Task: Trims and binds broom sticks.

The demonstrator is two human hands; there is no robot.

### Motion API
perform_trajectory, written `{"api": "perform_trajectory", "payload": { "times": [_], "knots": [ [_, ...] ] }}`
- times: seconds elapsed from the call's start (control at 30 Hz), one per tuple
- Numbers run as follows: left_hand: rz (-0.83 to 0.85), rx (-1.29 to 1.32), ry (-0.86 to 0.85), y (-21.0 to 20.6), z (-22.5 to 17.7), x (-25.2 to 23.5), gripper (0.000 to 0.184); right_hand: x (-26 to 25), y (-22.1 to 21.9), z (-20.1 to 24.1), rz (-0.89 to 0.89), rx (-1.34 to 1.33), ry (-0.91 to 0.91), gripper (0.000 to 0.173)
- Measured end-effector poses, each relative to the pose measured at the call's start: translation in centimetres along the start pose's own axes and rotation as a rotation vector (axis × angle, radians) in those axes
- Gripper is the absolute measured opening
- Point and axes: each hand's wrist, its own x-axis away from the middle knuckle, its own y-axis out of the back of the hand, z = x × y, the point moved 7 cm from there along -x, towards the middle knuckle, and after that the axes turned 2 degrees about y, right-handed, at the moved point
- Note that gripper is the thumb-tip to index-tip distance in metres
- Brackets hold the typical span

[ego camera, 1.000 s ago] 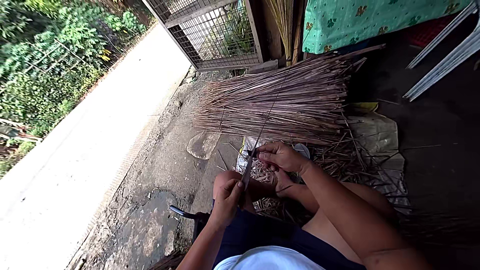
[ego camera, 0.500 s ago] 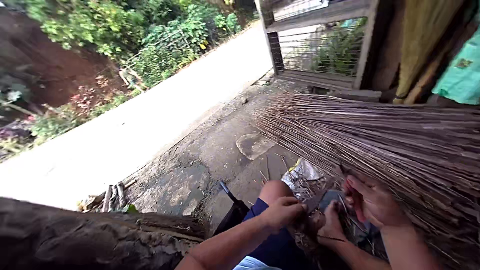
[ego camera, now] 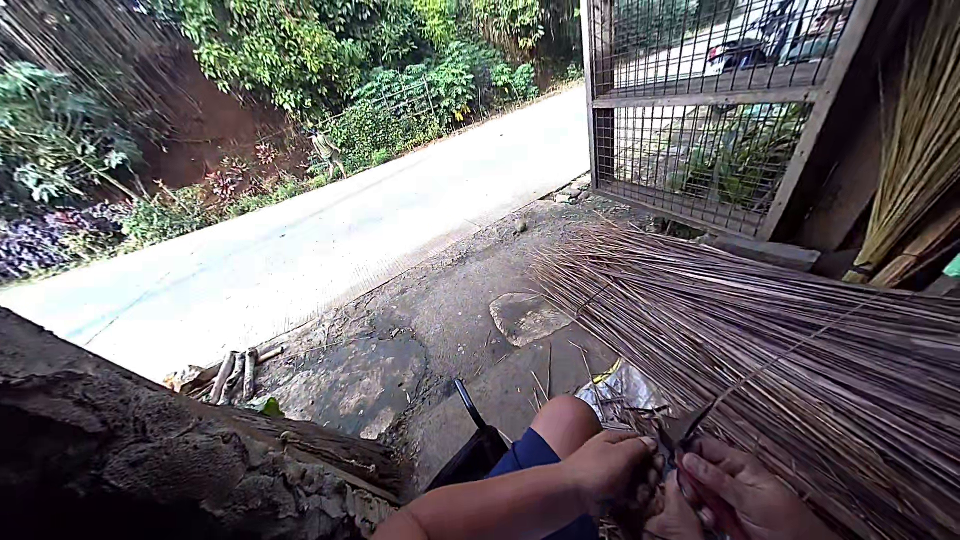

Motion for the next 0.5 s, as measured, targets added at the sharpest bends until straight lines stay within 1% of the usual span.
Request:
{"api": "perform_trajectory", "payload": {
  "times": [0.07,0.17,0.23,0.33,0.43,0.5],
  "knots": [
    [-0.002,0.011,-0.008,-0.3,-0.2,0.0,0.035,0.1,-0.1,0.1,0.051,0.009,-0.003,0.015],
    [0.027,0.019,-0.007,-0.5,-0.1,-0.1,0.034,0.0,0.3,-0.2,0.082,0.014,0.034,0.014],
    [0.068,0.021,-0.014,-0.6,-0.3,-0.2,0.033,-0.2,0.7,-0.2,0.062,0.018,0.097,0.014],
    [0.117,0.015,-0.021,-0.8,-1.1,-0.1,0.032,-0.6,1.6,-0.2,-0.026,0.009,0.187,0.013],
    [0.17,-0.05,-0.01,-0.8,-1.5,0.2,0.031,-0.7,2.2,0.2,-0.053,0.004,0.217,0.012],
    [0.176,-0.105,-0.006,-0.5,-1.4,0.3,0.031,-0.7,2.4,0.3,-0.061,0.035,0.213,0.013]
  ]
}}
